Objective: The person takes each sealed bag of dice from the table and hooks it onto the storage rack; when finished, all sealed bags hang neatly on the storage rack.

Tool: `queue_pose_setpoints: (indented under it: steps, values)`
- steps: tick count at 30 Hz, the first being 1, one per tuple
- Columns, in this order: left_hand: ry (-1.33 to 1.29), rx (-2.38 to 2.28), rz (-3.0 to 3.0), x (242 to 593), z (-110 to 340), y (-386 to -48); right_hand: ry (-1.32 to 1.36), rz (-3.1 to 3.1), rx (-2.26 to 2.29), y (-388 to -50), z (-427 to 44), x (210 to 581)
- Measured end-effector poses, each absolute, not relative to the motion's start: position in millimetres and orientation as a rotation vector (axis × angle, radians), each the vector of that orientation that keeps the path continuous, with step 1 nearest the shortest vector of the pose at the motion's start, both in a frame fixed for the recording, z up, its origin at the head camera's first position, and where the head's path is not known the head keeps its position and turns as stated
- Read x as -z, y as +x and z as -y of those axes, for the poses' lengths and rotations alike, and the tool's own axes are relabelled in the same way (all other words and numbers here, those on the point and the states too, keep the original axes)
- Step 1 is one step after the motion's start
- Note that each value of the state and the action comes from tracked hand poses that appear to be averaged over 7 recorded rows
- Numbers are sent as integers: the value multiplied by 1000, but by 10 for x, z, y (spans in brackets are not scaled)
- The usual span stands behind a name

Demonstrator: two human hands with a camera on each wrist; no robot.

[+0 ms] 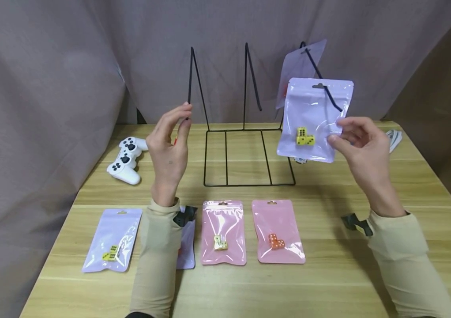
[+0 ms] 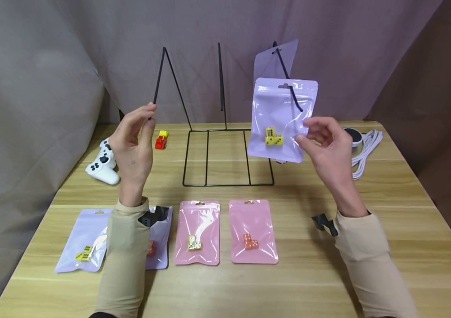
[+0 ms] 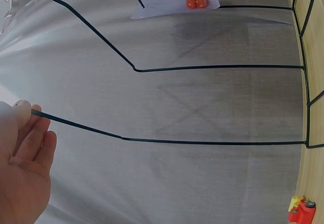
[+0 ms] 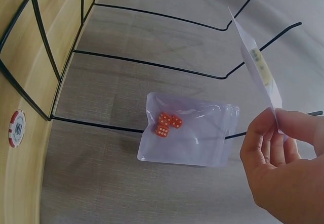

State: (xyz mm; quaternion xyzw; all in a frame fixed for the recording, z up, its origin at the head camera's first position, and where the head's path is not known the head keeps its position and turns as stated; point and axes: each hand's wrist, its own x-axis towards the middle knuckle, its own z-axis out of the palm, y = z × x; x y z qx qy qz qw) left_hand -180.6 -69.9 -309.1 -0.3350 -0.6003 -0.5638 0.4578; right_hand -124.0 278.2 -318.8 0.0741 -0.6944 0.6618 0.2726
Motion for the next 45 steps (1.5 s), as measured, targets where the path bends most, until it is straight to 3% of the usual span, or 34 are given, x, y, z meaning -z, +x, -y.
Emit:
queue_pose_setpoints:
  steps: [30,45]
  values:
    - [-819,1378,1470,3130,668,-1852,60,1994,-1636,-1648,-2810,3140]
    - [-831,1395,1457,3111,635,-1838,115,1801,-1907,-1835,-2802,3123]
